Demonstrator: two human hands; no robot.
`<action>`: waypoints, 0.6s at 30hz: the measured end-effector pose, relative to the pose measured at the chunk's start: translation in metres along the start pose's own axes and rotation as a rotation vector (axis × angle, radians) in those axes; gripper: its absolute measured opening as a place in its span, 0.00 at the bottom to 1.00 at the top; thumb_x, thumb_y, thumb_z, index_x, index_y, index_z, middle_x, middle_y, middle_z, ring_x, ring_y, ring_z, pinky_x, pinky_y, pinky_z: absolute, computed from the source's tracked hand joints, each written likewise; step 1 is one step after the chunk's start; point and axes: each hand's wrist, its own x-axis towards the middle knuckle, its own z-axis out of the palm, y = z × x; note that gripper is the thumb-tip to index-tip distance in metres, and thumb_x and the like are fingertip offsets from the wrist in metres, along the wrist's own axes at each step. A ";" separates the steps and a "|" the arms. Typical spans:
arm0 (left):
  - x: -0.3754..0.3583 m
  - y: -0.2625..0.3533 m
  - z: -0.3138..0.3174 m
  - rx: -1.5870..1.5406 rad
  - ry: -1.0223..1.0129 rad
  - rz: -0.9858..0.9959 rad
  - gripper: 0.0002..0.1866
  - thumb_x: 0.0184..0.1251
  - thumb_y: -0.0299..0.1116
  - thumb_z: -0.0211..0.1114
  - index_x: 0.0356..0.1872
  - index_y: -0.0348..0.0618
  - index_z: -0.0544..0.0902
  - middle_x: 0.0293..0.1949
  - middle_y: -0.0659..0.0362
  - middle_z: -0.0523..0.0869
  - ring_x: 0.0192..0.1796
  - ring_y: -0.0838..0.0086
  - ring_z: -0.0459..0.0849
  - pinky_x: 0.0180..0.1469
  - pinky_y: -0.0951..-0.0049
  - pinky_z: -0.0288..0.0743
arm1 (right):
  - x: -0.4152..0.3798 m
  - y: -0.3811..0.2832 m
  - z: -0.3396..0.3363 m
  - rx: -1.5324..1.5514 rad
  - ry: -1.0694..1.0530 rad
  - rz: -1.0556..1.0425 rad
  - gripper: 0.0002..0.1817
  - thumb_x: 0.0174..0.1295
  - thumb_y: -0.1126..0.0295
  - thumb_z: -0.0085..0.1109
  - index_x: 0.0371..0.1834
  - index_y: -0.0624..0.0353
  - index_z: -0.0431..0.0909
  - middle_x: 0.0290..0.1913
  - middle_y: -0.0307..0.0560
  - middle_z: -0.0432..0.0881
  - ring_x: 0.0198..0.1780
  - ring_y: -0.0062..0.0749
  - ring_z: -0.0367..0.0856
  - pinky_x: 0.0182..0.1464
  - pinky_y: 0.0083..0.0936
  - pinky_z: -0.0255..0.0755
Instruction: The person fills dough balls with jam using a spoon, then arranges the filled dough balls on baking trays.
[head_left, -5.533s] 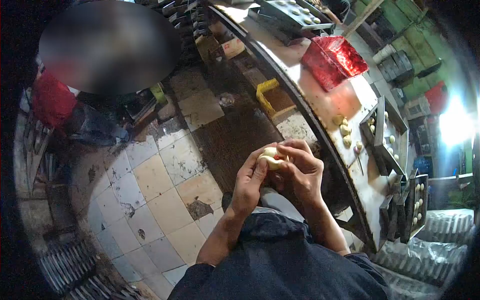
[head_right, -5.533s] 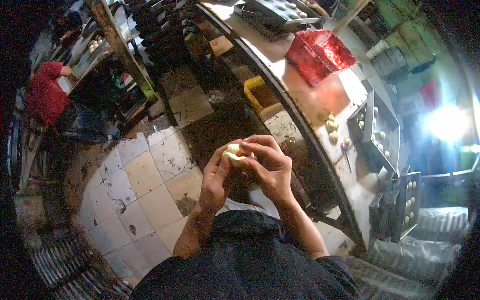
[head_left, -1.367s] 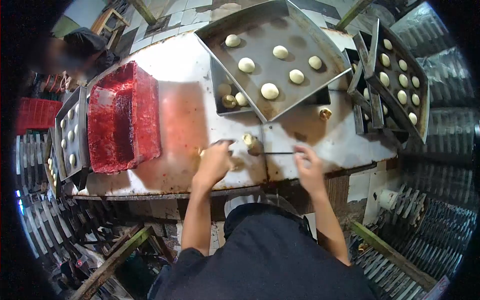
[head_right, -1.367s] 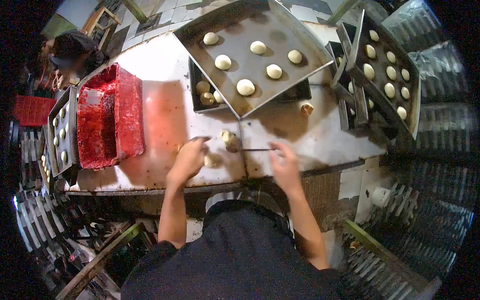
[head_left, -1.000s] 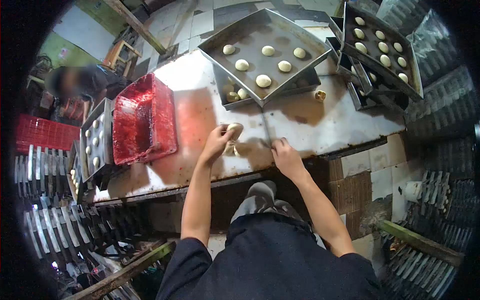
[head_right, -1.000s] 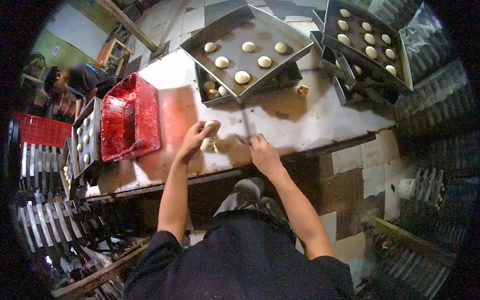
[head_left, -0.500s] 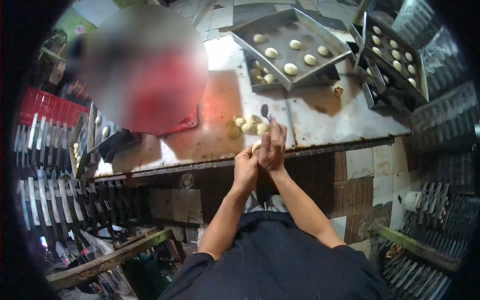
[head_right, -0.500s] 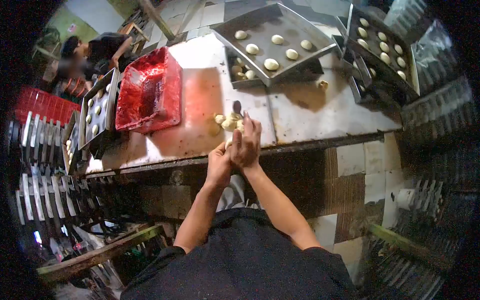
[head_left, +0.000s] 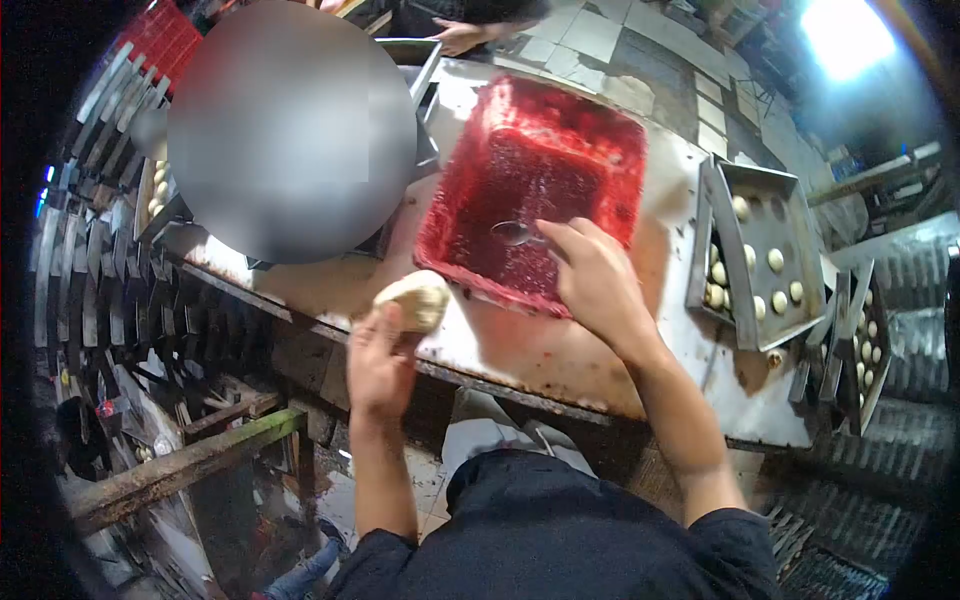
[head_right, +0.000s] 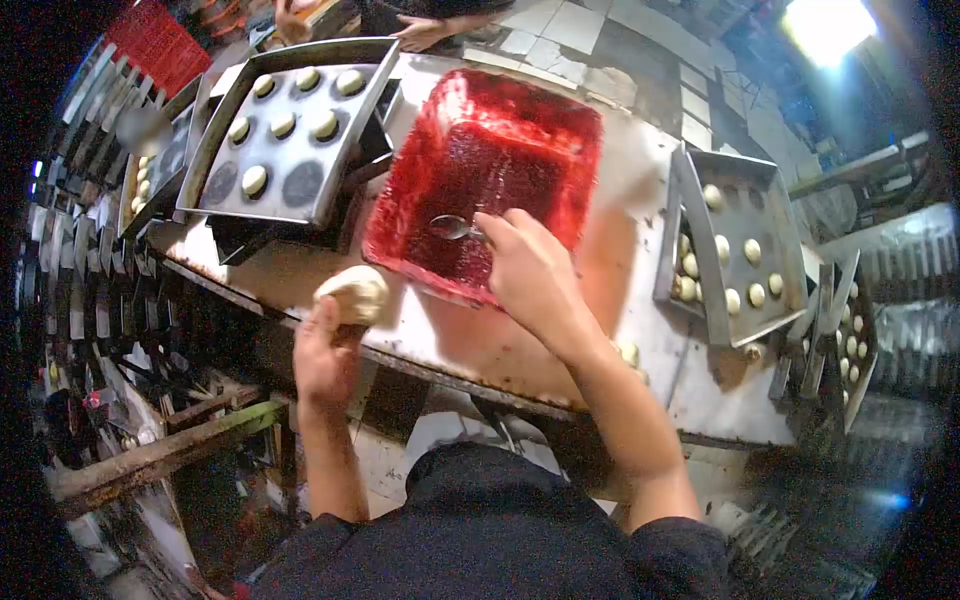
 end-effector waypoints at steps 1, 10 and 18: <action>0.011 0.014 -0.017 0.045 0.080 -0.023 0.22 0.82 0.42 0.62 0.61 0.29 0.82 0.57 0.49 0.88 0.59 0.60 0.87 0.66 0.55 0.81 | 0.027 0.002 0.024 -0.093 -0.107 -0.016 0.10 0.64 0.79 0.59 0.46 0.65 0.87 0.42 0.63 0.85 0.47 0.51 0.88 0.49 0.43 0.80; 0.034 0.034 -0.055 -0.079 0.172 0.007 0.22 0.81 0.40 0.65 0.60 0.29 0.83 0.56 0.51 0.89 0.58 0.67 0.87 0.66 0.62 0.79 | 0.124 0.001 0.135 -0.296 -0.528 -0.018 0.08 0.58 0.75 0.63 0.35 0.68 0.87 0.39 0.70 0.88 0.44 0.63 0.91 0.44 0.52 0.86; 0.019 -0.006 0.021 0.028 0.046 -0.088 0.24 0.85 0.42 0.57 0.61 0.25 0.81 0.55 0.47 0.89 0.56 0.63 0.89 0.64 0.60 0.81 | 0.043 0.014 0.003 0.352 -0.282 0.114 0.07 0.63 0.78 0.65 0.43 0.68 0.84 0.31 0.52 0.86 0.34 0.32 0.86 0.41 0.28 0.79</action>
